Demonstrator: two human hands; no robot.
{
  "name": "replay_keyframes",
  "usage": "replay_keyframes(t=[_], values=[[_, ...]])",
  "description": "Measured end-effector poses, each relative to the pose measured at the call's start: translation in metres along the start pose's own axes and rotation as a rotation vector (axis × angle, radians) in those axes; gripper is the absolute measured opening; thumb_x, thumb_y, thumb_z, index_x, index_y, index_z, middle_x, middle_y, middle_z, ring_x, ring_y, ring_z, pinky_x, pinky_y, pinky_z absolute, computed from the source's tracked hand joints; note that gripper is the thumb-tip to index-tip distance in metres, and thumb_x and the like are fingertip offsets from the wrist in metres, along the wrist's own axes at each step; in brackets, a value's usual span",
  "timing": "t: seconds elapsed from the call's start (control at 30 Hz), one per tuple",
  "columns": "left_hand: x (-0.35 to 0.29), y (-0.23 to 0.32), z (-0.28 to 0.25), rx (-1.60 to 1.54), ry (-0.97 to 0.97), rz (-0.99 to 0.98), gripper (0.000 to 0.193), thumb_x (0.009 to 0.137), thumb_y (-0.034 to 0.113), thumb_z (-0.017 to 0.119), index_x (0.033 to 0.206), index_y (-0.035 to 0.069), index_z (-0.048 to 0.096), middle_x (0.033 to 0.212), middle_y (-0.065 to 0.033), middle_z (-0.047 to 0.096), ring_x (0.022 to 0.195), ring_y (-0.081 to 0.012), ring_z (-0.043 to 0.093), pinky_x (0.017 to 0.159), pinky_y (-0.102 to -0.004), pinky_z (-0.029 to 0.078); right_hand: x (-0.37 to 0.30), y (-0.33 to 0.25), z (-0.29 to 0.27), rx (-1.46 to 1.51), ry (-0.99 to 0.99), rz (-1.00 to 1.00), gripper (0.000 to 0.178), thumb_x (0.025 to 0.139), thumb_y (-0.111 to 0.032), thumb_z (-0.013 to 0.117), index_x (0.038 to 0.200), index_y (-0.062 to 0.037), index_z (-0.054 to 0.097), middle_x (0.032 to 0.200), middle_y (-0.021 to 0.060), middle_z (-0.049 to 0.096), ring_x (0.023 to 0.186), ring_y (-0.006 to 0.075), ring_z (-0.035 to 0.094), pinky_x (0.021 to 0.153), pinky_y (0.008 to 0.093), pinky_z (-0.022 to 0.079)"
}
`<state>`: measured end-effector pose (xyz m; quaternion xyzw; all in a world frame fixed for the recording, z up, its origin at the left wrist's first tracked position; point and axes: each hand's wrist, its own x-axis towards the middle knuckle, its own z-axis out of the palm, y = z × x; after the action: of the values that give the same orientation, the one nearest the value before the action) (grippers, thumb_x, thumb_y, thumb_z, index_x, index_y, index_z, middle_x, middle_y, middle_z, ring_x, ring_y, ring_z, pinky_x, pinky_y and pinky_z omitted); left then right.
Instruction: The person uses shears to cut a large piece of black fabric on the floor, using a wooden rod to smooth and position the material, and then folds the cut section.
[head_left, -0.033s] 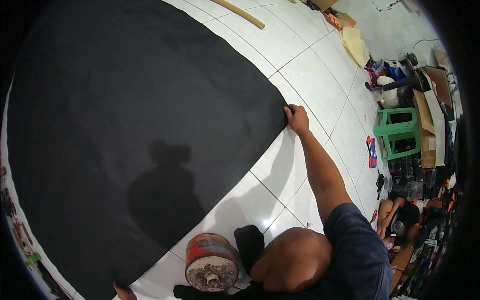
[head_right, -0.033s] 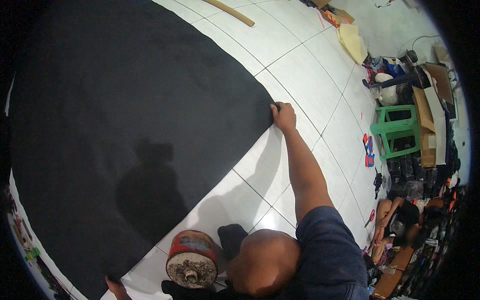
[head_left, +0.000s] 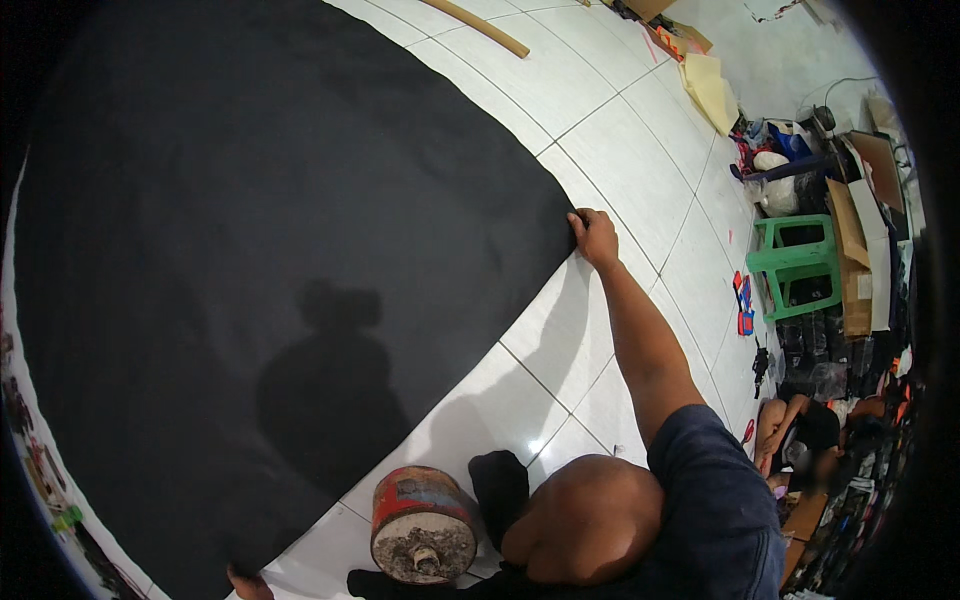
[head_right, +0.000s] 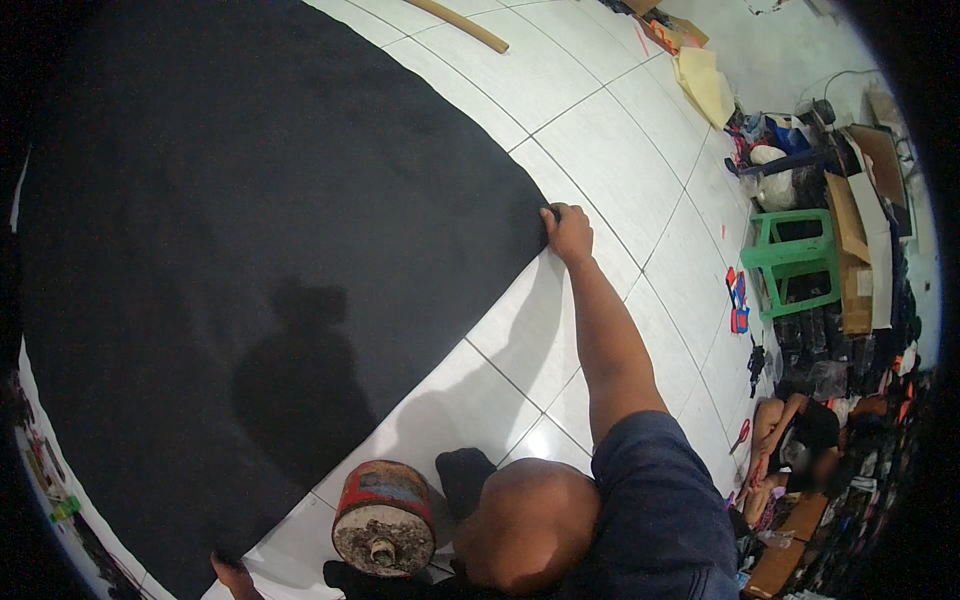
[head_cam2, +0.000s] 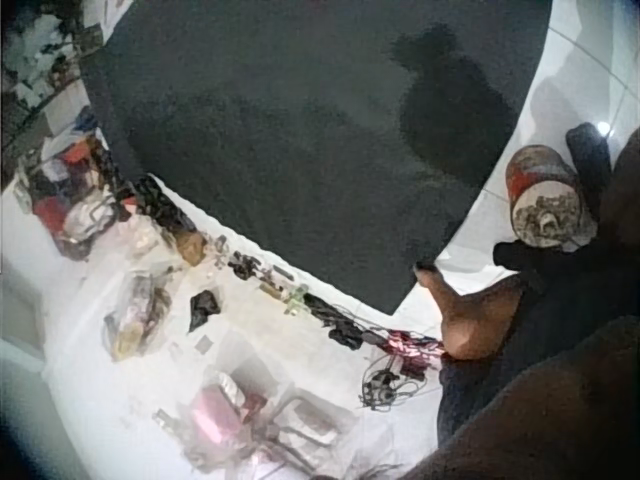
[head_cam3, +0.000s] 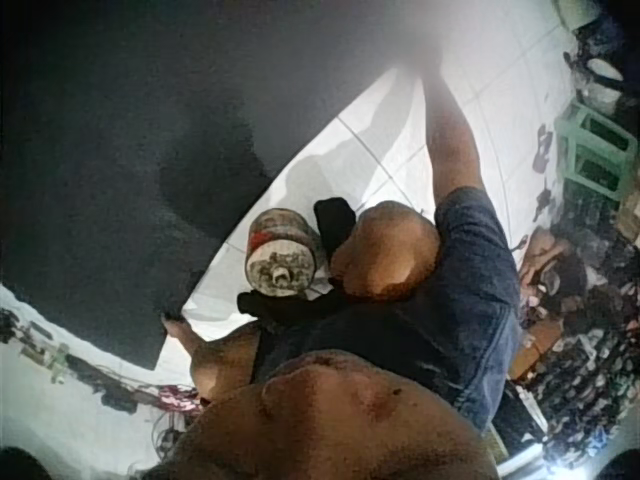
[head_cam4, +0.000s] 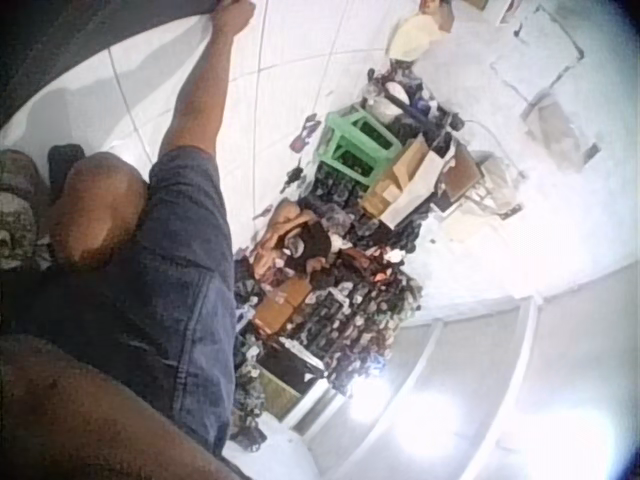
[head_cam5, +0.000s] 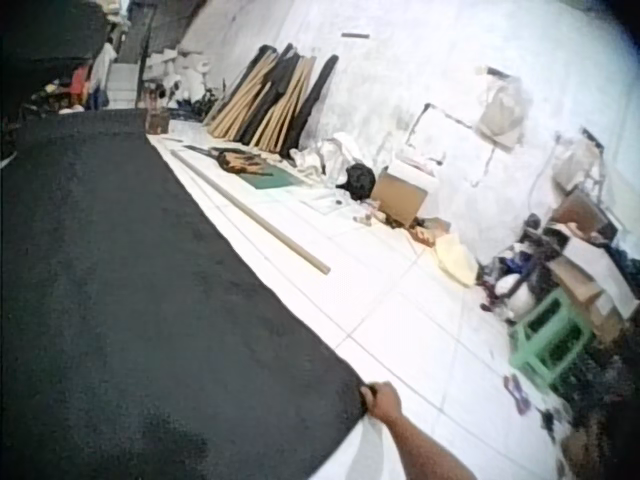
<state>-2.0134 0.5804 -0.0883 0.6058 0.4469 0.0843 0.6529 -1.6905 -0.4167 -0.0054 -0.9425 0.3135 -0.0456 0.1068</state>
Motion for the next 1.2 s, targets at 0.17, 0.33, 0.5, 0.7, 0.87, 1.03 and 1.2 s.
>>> replay_keyframes(t=[0.17, 0.33, 0.5, 0.7, 0.87, 1.03, 1.2], values=[[-0.017, -0.008, -0.009, -0.127, -0.101, -0.081, 0.045, 0.098, 0.03, 0.048, 0.128, -0.002, 0.057, 0.128, -0.013, 0.06, 0.117, -0.027, 0.055, 0.103, -0.039, 0.044, 0.01, -0.011, 0.01, -0.154, -0.012, 0.093, 0.04, 0.093, -0.051, 0.056, 0.118, -0.0222, 0.069, 0.118, 0.0135, 0.064, 0.112, 0.0334, 0.061, 0.092, 0.0517, 0.047], [-0.024, 0.01, 0.004, -0.182, 0.253, -0.191, 0.048, 0.097, 0.032, 0.052, 0.132, -0.001, 0.053, 0.133, -0.0131, 0.057, 0.119, -0.0291, 0.055, 0.103, -0.0416, 0.044, -0.011, -0.034, 0.012, -0.395, 0.068, 0.024, 0.047, 0.093, -0.042, 0.056, 0.131, -0.0148, 0.059, 0.131, 0.0146, 0.057, 0.118, 0.0358, 0.056, 0.096, 0.0487, 0.047], [-0.035, 0.04, 0.014, -0.163, 0.553, -0.217, 0.042, 0.089, 0.034, 0.063, 0.116, 0.003, 0.061, 0.116, -0.0102, 0.062, 0.101, -0.0269, 0.06, 0.082, -0.0446, 0.051, -0.168, -0.135, 0.009, -0.041, -0.014, -0.651, 0.042, 0.091, -0.022, 0.066, 0.129, -0.0065, 0.058, 0.134, 0.0195, 0.052, 0.122, 0.0356, 0.053, 0.103, 0.0464, 0.042], [-0.029, 0.019, -0.011, 0.088, 0.678, -0.186, 0.04, 0.089, 0.018, 0.069, 0.117, -0.008, 0.056, 0.102, -0.0189, 0.065, 0.083, -0.0273, 0.066, 0.06, -0.0363, 0.056, -0.297, -0.191, -0.009, -0.014, -0.461, -1.15, 0.053, 0.076, -0.019, 0.079, 0.125, -0.0099, 0.061, 0.129, 0.015, 0.053, 0.122, 0.0318, 0.049, 0.104, 0.0458, 0.036], [-0.03, 0.012, 0.005, 0.12, 0.745, -0.111, 0.064, 0.085, 0.015, 0.074, 0.137, -0.006, 0.042, 0.114, -0.0221, 0.062, 0.085, -0.0298, 0.066, 0.059, -0.0353, 0.057, -0.289, -0.195, -0.002, -0.066, -0.451, -1.218, 0.046, 0.077, -0.013, 0.076, 0.121, -0.0123, 0.062, 0.124, 0.0114, 0.056, 0.118, 0.0304, 0.052, 0.1, 0.046, 0.039], [-0.047, 0.026, 0.008, 0.142, 0.696, -0.028, 0.081, 0.08, 0.022, 0.08, 0.143, -0.004, 0.036, 0.112, -0.0211, 0.059, 0.083, -0.0293, 0.064, 0.057, -0.0347, 0.056, -0.295, -0.198, -0.003, -0.105, -0.442, -1.235, 0.043, 0.078, -0.014, 0.076, 0.12, -0.0105, 0.063, 0.123, 0.0131, 0.057, 0.116, 0.0317, 0.054, 0.097, 0.0439, 0.044], [-0.096, 0.044, 0.055, 0.877, 0.653, 0.441, 0.08, 0.08, 0.031, 0.079, 0.142, -0.001, 0.04, 0.125, -0.0234, 0.048, 0.117, -0.0362, 0.048, 0.103, -0.0501, 0.038, -0.32, -0.248, -0.05, -0.035, -0.62, -1.122, 0.039, 0.082, -0.018, 0.076, 0.117, -0.0063, 0.064, 0.119, 0.0157, 0.059, 0.109, 0.0322, 0.061, 0.093, 0.0445, 0.05]])
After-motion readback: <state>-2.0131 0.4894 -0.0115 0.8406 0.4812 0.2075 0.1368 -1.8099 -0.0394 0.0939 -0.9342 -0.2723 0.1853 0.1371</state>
